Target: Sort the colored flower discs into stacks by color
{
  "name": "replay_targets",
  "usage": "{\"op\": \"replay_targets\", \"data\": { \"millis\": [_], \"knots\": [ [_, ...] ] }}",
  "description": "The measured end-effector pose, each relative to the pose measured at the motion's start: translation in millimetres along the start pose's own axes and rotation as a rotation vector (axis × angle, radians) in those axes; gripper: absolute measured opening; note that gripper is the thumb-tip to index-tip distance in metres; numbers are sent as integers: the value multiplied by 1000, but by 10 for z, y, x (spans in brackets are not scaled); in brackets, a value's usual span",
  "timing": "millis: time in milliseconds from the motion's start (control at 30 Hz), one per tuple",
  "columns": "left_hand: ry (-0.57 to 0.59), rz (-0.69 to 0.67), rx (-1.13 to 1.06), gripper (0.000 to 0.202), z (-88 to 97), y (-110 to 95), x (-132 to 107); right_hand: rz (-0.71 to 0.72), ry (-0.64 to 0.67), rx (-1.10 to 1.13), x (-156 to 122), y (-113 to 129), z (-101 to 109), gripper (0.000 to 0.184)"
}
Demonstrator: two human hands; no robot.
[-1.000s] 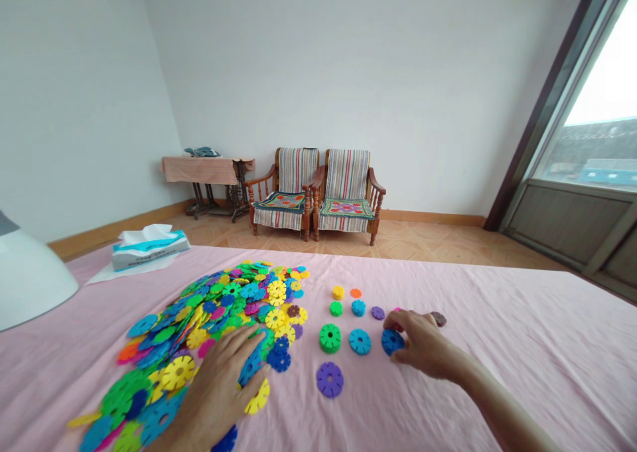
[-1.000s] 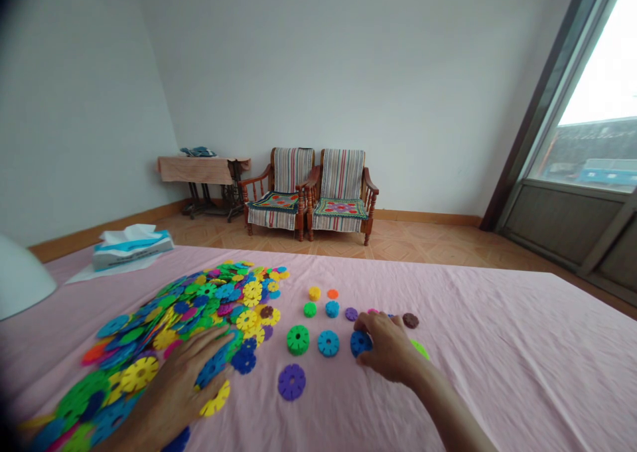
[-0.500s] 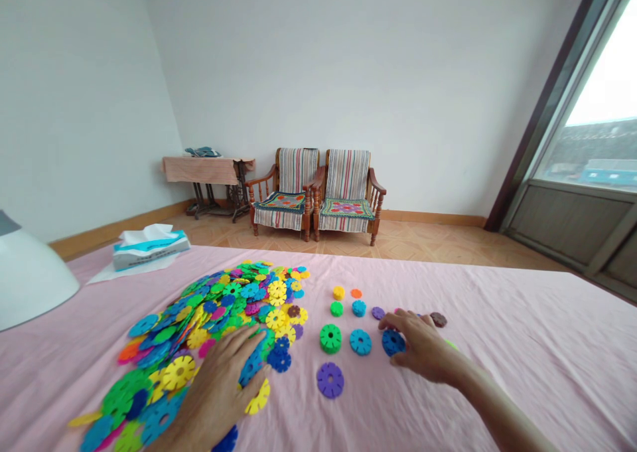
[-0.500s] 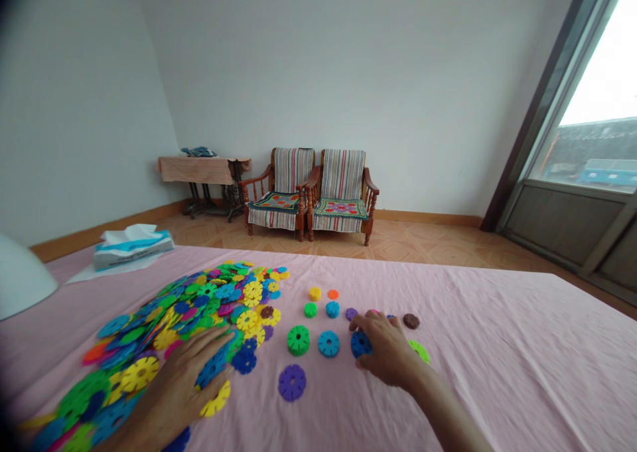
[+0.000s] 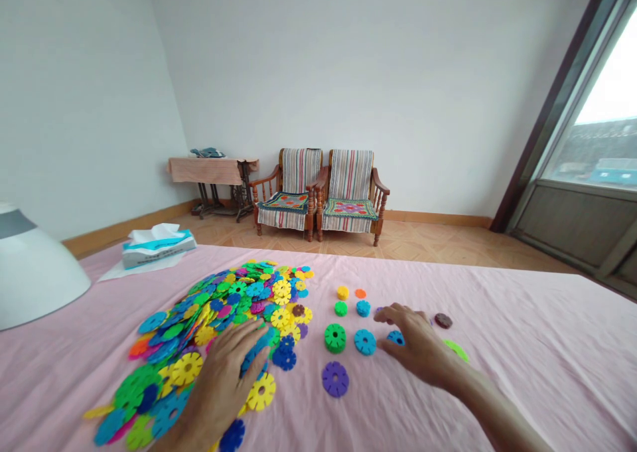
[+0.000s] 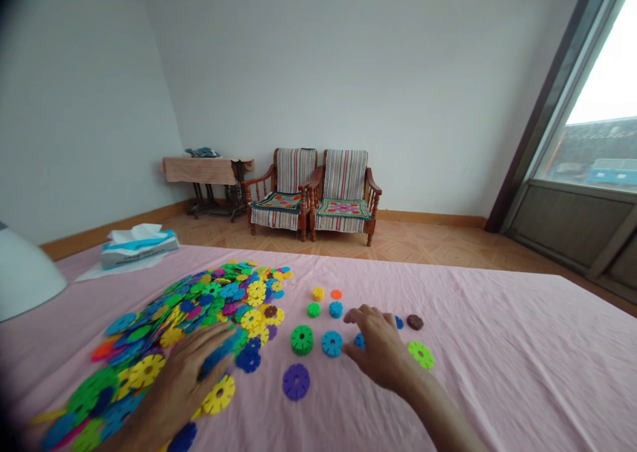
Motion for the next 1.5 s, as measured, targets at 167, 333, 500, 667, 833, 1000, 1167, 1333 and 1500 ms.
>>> {"op": "replay_targets", "data": {
  "millis": [167, 333, 500, 667, 833, 1000, 1167, 1333, 1500],
  "knots": [
    [-121, 52, -82, 31, 195, 14, 51, 4, -44, 137, -31, 332, -3, 17],
    [-132, 104, -99, 25, 216, 56, 44, 95, -29, 218, -241, 765, -254, 15],
    [-85, 136, -118, 24, 197, 52, 51, 113, 117, 193, -501, 931, -663, 10],
    [-1, 134, -139, 20, 110, 20, 23, 172, 68, 193, -600, 917, -813, 19],
    [44, 114, -149, 19, 32, -26, 5, 215, -81, 216, -622, 886, -826, 18],
    [28, 74, -129, 23, -14, -63, 10, 250, -153, 220, -636, 919, -780, 17],
    [57, 11, -83, 27, -82, -84, -16, 235, -171, 225, -630, 942, -718, 18],
    [124, -16, -97, 23, -48, -199, -6, 235, -179, 247, -633, 926, -738, 18],
    [240, -55, -221, 23, -15, -438, -20, 267, -182, 237, -644, 920, -780, 17]
  ]
}}
Point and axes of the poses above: each hand's wrist, its own x-axis towards the middle knuckle, its own z-axis out of the back of the hand, y = z × x, the point moved 9 cm from there along x, towards the middle knuckle, and after that the axes turned 8 degrees about -y, right-handed, at the moved point
